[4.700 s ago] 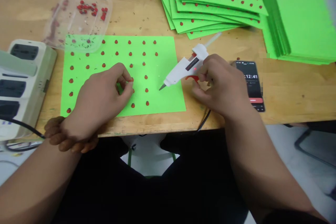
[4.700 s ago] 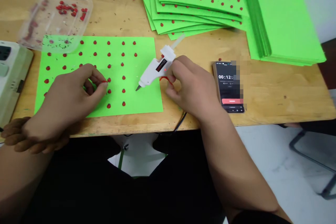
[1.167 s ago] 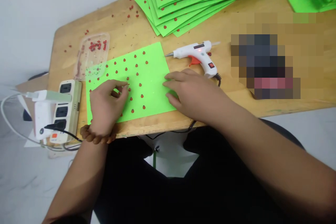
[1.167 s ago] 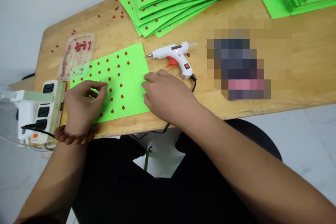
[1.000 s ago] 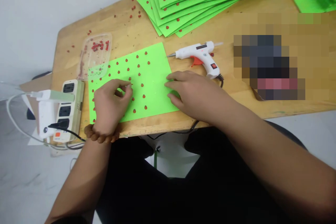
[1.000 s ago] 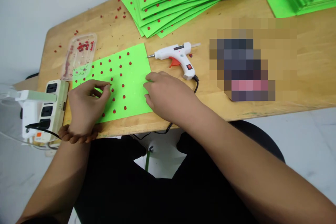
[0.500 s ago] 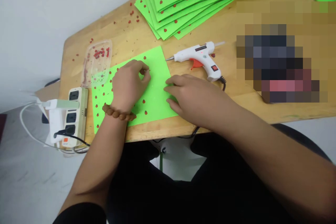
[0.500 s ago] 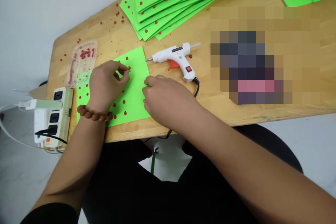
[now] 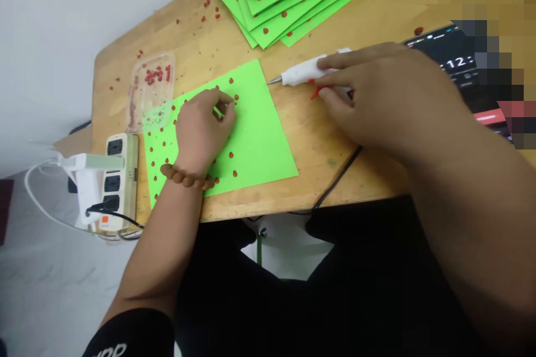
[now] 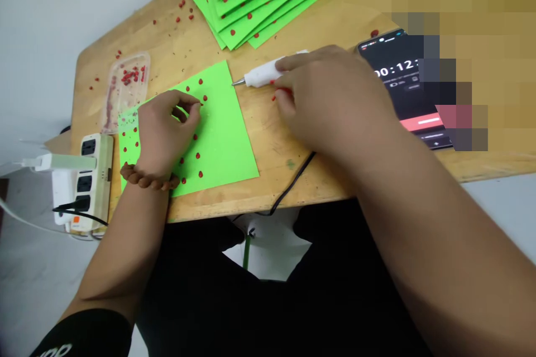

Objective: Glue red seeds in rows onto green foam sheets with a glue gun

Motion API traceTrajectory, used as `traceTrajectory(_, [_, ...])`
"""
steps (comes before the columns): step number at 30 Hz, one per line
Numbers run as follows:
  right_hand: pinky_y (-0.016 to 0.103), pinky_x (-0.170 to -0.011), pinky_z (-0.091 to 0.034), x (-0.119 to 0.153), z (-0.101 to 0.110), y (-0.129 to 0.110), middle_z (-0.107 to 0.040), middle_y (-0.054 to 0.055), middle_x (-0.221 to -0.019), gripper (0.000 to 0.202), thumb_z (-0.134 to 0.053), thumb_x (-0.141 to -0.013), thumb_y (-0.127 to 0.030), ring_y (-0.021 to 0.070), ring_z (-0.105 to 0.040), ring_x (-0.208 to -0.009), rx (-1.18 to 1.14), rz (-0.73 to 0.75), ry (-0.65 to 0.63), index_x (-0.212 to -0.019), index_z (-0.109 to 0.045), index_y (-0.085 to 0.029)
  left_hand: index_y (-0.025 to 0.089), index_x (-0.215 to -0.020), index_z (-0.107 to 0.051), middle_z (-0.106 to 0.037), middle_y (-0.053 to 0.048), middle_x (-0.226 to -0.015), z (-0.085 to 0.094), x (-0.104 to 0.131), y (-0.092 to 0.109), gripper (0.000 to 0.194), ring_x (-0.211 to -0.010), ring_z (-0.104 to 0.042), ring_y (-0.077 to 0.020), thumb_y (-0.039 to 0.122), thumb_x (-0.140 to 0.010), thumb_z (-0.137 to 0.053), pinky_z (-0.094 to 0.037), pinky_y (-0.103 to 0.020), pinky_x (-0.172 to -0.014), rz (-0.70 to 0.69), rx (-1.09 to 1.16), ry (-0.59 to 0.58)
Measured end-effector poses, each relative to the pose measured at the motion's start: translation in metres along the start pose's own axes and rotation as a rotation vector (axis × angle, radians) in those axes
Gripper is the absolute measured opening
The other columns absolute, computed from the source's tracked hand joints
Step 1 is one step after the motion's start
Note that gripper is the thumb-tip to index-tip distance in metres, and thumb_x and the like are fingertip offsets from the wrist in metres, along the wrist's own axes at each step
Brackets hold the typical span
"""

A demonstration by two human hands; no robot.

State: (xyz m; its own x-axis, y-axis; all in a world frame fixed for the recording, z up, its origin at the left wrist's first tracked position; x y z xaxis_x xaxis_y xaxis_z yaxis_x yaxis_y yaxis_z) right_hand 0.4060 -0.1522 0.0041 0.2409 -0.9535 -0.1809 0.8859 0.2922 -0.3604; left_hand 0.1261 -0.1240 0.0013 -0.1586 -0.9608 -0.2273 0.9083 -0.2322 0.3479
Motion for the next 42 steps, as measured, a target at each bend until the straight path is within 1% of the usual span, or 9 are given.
traceTrajectory(4, [0.063, -0.112, -0.055, 0.003, 0.001, 0.001, -0.074, 0.011, -0.153, 0.04, -0.053, -0.107, -0.027, 0.0462, -0.068, -0.138, 0.042, -0.005, 0.0, -0.129, -0.086, -0.02, 0.028, -0.096, -0.072, -0.08, 0.0, -0.098, -0.001, -0.001, -0.002, 0.009, -0.085, -0.069, -0.0192, 0.032, -0.096, -0.064, -0.056, -0.043, -0.089, 0.007, -0.03, -0.028])
traceTrajectory(10, [0.069, -0.11, -0.054, 0.003, 0.005, -0.001, -0.071, 0.014, -0.156, 0.039, -0.056, -0.108, -0.027, 0.0503, -0.065, -0.142, 0.034, -0.053, -0.007, -0.134, -0.084, -0.018, 0.025, -0.099, -0.069, -0.079, -0.002, -0.102, -0.001, -0.002, -0.004, 0.016, -0.093, -0.067, -0.018, 0.038, -0.097, -0.059, -0.053, -0.042, -0.092, 0.028, -0.06, -0.06])
traceTrajectory(15, [0.06, -0.116, -0.054, 0.012, 0.008, -0.025, -0.077, 0.008, -0.149, 0.038, -0.053, -0.111, -0.028, 0.0409, -0.07, -0.139, -0.061, 0.029, 0.107, -0.133, -0.084, -0.025, 0.027, -0.096, -0.068, -0.079, -0.003, -0.104, 0.001, 0.0, -0.001, 0.016, -0.095, -0.067, -0.0204, 0.041, -0.095, -0.06, -0.053, -0.045, -0.094, 0.029, -0.066, -0.077])
traceTrajectory(19, [0.056, -0.112, -0.057, 0.017, -0.008, -0.054, -0.078, 0.011, -0.146, 0.039, -0.053, -0.11, -0.031, 0.0389, -0.072, -0.135, -0.103, 0.207, -0.063, -0.129, -0.085, -0.021, 0.028, -0.094, -0.07, -0.079, -0.003, -0.105, 0.002, 0.001, 0.001, 0.013, -0.094, -0.066, -0.0213, 0.037, -0.094, -0.061, -0.054, -0.045, -0.095, 0.002, -0.096, -0.085])
traceTrajectory(23, [0.057, -0.115, -0.054, 0.016, -0.024, -0.064, -0.075, 0.014, -0.149, 0.042, -0.048, -0.111, -0.029, 0.0402, -0.069, -0.138, -0.101, 0.223, -0.172, -0.131, -0.083, -0.017, 0.031, -0.089, -0.072, -0.077, -0.005, -0.104, 0.002, 0.003, 0.005, 0.01, -0.097, -0.069, -0.0267, 0.031, -0.093, -0.063, -0.055, -0.047, -0.092, -0.001, -0.067, -0.076])
traceTrajectory(25, [0.057, -0.115, -0.053, 0.014, -0.028, -0.063, -0.078, 0.012, -0.145, 0.039, -0.05, -0.111, -0.029, 0.0397, -0.069, -0.137, -0.102, 0.204, -0.182, -0.131, -0.083, -0.02, 0.032, -0.087, -0.071, -0.077, -0.005, -0.103, 0.003, 0.005, 0.007, 0.008, -0.099, -0.07, -0.0286, 0.029, -0.093, -0.066, -0.055, -0.046, -0.088, 0.004, -0.056, -0.054])
traceTrajectory(28, [0.056, -0.11, -0.055, 0.013, -0.031, -0.061, -0.079, 0.014, -0.142, 0.037, -0.053, -0.109, -0.029, 0.0404, -0.07, -0.133, -0.088, 0.193, -0.188, -0.129, -0.082, -0.019, 0.031, -0.086, -0.071, -0.075, -0.005, -0.103, 0.003, 0.007, 0.01, 0.01, -0.099, -0.07, -0.0286, 0.027, -0.095, -0.068, -0.055, -0.043, -0.083, -0.006, -0.066, -0.052])
traceTrajectory(32, [0.054, -0.108, -0.055, 0.013, -0.032, -0.061, -0.08, 0.012, -0.139, 0.036, -0.054, -0.108, -0.03, 0.0392, -0.07, -0.129, -0.089, 0.192, -0.169, -0.128, -0.082, -0.021, 0.029, -0.087, -0.071, -0.074, -0.006, -0.104, 0.003, 0.008, 0.014, 0.012, -0.099, -0.071, -0.0285, 0.023, -0.097, -0.067, -0.055, -0.042, -0.084, -0.01, -0.081, -0.074])
traceTrajectory(42, [0.052, -0.106, -0.054, 0.013, -0.031, -0.061, -0.08, 0.011, -0.138, 0.034, -0.054, -0.109, -0.028, 0.0386, -0.069, -0.13, -0.107, 0.16, -0.186, -0.125, -0.083, -0.022, 0.031, -0.089, -0.074, -0.075, -0.006, -0.103, 0.003, 0.008, 0.014, 0.011, -0.096, -0.071, -0.03, 0.03, -0.099, -0.069, -0.054, -0.046, -0.082, -0.037, -0.14, -0.08])
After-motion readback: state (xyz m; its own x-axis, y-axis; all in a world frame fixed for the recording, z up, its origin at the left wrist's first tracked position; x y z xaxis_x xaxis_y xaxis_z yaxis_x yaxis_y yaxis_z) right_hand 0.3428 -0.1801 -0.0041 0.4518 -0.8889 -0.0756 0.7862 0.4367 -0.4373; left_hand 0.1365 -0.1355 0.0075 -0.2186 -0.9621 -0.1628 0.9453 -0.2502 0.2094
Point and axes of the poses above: each hand's wrist, its own x-axis away from the middle knuckle, its own z-axis out of the back of the hand, y = z × x, the point moved 3 cm from there along -x, towards the middle knuckle
